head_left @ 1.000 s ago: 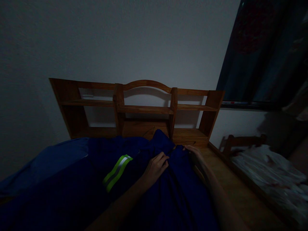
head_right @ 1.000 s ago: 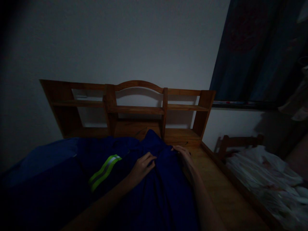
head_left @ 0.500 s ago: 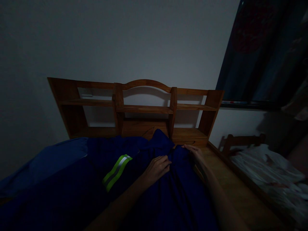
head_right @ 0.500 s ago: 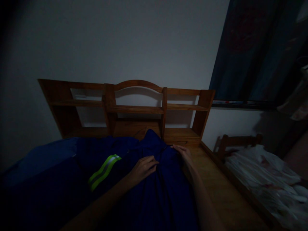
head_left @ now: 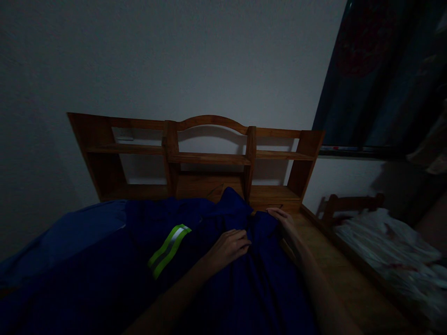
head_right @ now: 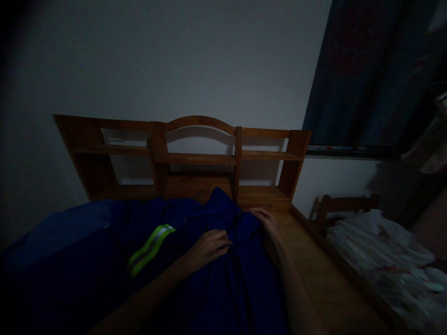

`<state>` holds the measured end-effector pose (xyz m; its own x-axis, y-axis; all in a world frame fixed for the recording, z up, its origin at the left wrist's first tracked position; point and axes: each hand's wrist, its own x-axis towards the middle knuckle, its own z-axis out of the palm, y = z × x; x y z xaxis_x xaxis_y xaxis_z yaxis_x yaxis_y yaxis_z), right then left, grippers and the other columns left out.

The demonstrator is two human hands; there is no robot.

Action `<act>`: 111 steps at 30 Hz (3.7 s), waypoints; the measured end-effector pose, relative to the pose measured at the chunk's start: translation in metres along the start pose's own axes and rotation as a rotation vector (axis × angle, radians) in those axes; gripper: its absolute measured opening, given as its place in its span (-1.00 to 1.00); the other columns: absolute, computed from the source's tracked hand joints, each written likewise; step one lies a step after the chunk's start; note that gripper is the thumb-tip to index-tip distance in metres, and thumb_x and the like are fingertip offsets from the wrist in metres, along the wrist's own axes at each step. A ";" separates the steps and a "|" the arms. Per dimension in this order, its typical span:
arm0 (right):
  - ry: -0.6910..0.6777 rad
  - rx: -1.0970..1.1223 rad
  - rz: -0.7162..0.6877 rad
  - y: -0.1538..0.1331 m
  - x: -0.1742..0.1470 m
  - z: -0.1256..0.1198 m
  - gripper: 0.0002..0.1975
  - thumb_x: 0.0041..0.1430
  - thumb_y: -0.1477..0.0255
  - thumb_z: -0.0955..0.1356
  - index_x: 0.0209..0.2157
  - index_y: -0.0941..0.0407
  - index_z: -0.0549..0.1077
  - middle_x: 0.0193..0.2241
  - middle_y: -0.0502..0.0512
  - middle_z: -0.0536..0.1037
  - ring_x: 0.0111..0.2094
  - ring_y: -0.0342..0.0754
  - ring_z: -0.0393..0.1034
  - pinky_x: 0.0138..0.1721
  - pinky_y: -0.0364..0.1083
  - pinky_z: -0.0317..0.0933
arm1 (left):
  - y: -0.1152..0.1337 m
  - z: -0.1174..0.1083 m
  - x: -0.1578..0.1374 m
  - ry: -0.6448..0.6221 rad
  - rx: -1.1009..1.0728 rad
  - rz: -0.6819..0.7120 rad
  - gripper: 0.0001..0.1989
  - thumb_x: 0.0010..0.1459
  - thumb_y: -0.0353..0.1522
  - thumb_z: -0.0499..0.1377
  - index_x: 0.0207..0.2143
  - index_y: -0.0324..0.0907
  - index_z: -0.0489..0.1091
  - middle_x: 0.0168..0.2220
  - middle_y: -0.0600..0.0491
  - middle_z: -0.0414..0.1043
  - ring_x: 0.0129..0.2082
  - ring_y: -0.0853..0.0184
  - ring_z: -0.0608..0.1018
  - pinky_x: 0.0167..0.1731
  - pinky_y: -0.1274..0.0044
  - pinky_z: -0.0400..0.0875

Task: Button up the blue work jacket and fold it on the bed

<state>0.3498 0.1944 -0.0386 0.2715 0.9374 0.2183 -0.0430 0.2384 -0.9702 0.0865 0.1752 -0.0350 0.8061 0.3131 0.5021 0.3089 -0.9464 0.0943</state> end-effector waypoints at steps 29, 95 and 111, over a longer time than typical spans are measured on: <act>0.011 -0.042 -0.019 -0.005 -0.004 0.004 -0.68 -0.22 0.23 0.48 -0.35 0.05 0.54 -0.32 0.05 0.55 -0.23 0.03 0.38 -0.24 -0.08 0.19 | 0.024 -0.006 0.004 -0.100 0.002 0.116 -0.67 0.25 -0.43 -0.05 0.05 -0.07 0.21 -0.23 0.05 0.38 -0.21 0.35 0.42 -0.16 0.51 0.27; -0.067 0.160 0.042 -0.008 -0.004 0.003 -0.75 -0.12 0.27 0.41 -0.39 0.13 0.53 -0.45 0.06 0.52 -0.41 -0.10 0.36 -0.33 -0.15 0.18 | -0.039 0.028 -0.006 -0.121 -0.956 -0.489 -0.68 0.05 -0.18 0.18 -0.29 -0.25 0.48 -0.30 0.01 0.50 -0.25 0.30 0.49 -0.19 0.52 0.31; -0.047 0.163 0.061 -0.010 -0.005 0.005 -0.73 -0.15 0.25 0.42 -0.39 0.12 0.53 -0.45 0.06 0.53 -0.42 -0.10 0.37 -0.32 -0.14 0.19 | -0.037 0.028 -0.002 -0.098 -1.021 -0.618 -0.68 -0.10 -0.18 0.27 -0.41 -0.28 0.49 -0.43 0.04 0.47 -0.40 0.35 0.45 -0.32 0.55 0.27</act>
<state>0.3440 0.1886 -0.0300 0.2182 0.9612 0.1684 -0.2141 0.2156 -0.9527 0.0878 0.2116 -0.0639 0.7109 0.6999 0.0684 0.1499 -0.2458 0.9577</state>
